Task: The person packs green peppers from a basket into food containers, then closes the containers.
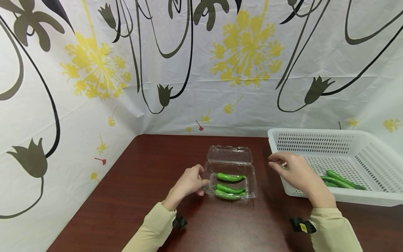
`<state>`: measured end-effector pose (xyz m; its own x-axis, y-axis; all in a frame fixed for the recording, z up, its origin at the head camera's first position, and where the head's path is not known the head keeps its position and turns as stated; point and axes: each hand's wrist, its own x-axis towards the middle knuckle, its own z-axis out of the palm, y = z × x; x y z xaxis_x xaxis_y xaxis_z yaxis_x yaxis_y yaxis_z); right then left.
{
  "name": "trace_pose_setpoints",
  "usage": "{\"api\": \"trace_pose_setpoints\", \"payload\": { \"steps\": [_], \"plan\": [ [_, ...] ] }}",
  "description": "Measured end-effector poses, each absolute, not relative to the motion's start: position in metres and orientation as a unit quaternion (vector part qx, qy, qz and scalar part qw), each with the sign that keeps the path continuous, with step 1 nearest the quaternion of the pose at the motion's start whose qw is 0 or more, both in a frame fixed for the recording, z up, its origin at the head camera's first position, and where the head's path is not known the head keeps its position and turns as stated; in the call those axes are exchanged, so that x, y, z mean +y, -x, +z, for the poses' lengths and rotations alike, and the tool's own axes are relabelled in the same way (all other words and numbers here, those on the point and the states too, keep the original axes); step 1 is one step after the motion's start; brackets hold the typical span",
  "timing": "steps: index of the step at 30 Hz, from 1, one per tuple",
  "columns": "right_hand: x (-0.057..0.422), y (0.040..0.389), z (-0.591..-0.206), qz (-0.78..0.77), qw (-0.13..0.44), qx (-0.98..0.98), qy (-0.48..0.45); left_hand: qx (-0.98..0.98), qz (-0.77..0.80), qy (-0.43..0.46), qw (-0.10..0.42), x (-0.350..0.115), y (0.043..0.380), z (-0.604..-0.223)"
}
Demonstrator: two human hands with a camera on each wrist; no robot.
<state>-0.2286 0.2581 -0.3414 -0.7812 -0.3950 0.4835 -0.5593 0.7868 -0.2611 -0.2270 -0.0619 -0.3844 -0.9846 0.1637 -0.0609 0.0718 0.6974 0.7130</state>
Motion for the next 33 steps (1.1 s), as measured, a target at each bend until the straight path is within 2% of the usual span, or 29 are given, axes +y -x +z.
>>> {"api": "trace_pose_setpoints", "payload": {
  "steps": [18, 33],
  "plan": [
    [0.256, 0.228, -0.343, 0.195, 0.200, -0.921, -0.272, 0.917, 0.390, -0.064, 0.061, -0.061, 0.229, -0.386],
    [0.249, 0.232, -0.350, 0.199, 0.239, -0.902, -0.301, 0.913, 0.399, -0.057, 0.068, -0.060, 0.228, -0.385]
  ]
}}
